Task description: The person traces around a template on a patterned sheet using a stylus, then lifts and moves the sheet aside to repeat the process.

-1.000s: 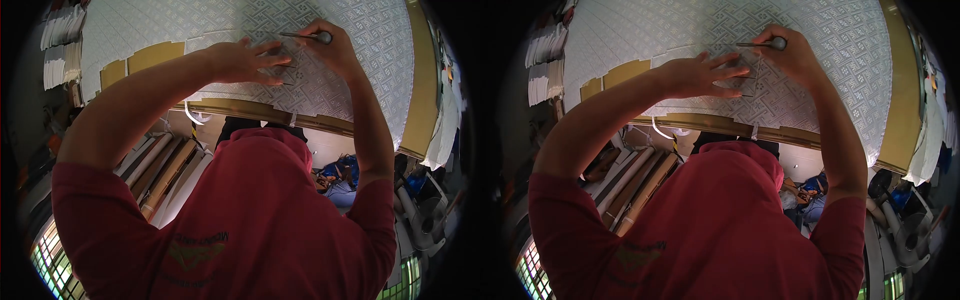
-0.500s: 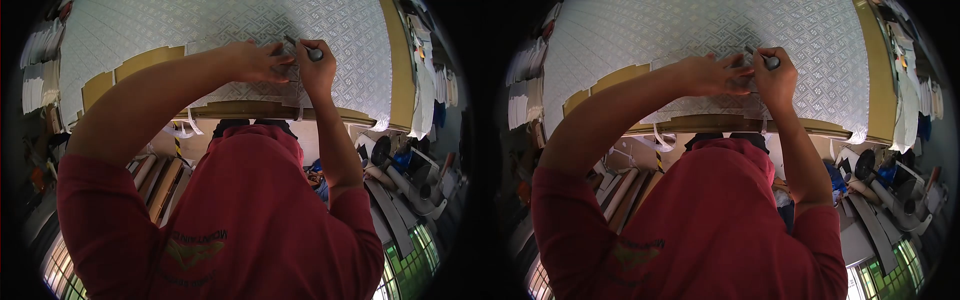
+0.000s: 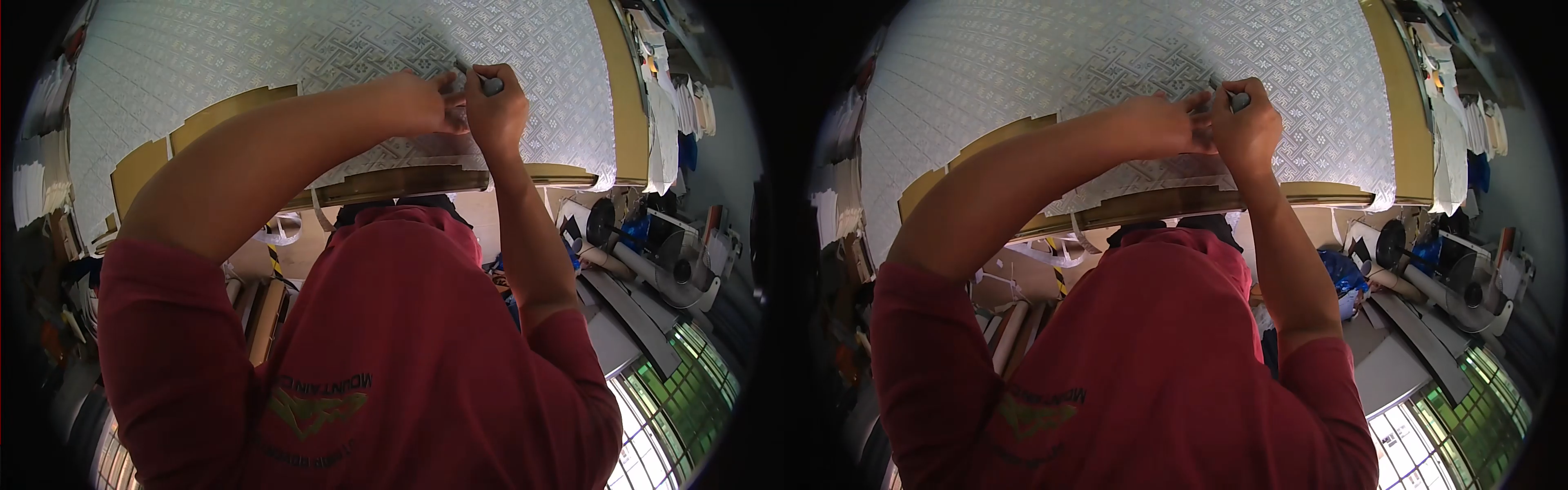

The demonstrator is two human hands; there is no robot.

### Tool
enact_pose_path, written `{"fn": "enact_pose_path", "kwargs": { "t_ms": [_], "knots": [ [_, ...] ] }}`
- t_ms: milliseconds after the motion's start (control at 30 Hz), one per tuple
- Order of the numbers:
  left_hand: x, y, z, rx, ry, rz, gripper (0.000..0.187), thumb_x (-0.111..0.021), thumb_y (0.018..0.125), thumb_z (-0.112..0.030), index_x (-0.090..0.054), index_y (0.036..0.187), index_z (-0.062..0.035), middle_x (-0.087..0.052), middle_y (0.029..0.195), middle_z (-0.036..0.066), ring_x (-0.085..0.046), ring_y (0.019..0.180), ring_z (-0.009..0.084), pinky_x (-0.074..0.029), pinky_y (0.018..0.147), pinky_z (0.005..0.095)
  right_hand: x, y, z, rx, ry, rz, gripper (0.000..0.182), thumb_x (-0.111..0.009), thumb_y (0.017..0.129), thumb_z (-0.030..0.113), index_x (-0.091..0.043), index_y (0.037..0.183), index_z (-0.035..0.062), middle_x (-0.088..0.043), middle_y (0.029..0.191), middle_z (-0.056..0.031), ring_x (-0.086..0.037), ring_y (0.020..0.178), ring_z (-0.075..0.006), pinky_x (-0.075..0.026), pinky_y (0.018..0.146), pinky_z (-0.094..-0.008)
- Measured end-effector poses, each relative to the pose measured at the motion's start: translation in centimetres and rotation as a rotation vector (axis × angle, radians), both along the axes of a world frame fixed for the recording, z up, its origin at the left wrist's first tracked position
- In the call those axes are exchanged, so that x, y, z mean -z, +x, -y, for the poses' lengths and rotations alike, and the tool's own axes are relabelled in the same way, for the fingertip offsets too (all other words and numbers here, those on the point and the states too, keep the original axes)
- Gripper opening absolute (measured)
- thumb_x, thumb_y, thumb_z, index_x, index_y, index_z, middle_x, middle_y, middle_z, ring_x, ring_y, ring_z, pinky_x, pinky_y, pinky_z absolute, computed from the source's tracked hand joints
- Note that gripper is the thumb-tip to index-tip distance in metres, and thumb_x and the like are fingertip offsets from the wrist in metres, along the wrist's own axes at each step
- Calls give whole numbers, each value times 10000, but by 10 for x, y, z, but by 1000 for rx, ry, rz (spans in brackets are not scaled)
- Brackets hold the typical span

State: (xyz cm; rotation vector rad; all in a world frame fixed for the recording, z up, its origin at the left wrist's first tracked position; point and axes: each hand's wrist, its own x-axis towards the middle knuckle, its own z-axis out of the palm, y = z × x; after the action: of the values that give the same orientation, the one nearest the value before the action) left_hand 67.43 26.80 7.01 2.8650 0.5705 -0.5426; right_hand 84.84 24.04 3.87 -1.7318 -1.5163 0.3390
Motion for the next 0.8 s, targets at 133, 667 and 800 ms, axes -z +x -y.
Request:
{"fn": "enact_pose_path", "kwargs": {
  "t_ms": [133, 667, 800],
  "knots": [
    [1, 4, -2, -33, -85, -47, 530, -502, 1071, -280, -414, 1567, -445, -316, 1715, -9, -238, 1611, 292, -478, 1123, 644, -1, -5, -2, 5, 12, 54, 122, -800, 875, 179, -749, 941, 90, -755, 803, -145, -751, 732, -338, -575, 661, -417],
    [18, 9, -1, -63, -52, 10, 495, -604, 997, -251, -568, 1458, -425, -351, 1692, -7, -288, 1583, 317, -558, 1010, 640, 22, 4, 1, -62, -44, -167, 168, -821, 894, 157, -754, 1012, 58, -778, 894, -142, -761, 786, -275, -577, 714, -374],
    [24, 4, -2, -85, -29, 129, 463, -569, 1032, -303, -560, 1456, -487, -329, 1707, -36, -293, 1580, 326, -572, 992, 581, 5, 39, -24, -322, -77, -87, 181, -838, 881, 88, -763, 1034, 28, -767, 881, -69, -689, 800, -109, -561, 728, -292]
  ]
}}
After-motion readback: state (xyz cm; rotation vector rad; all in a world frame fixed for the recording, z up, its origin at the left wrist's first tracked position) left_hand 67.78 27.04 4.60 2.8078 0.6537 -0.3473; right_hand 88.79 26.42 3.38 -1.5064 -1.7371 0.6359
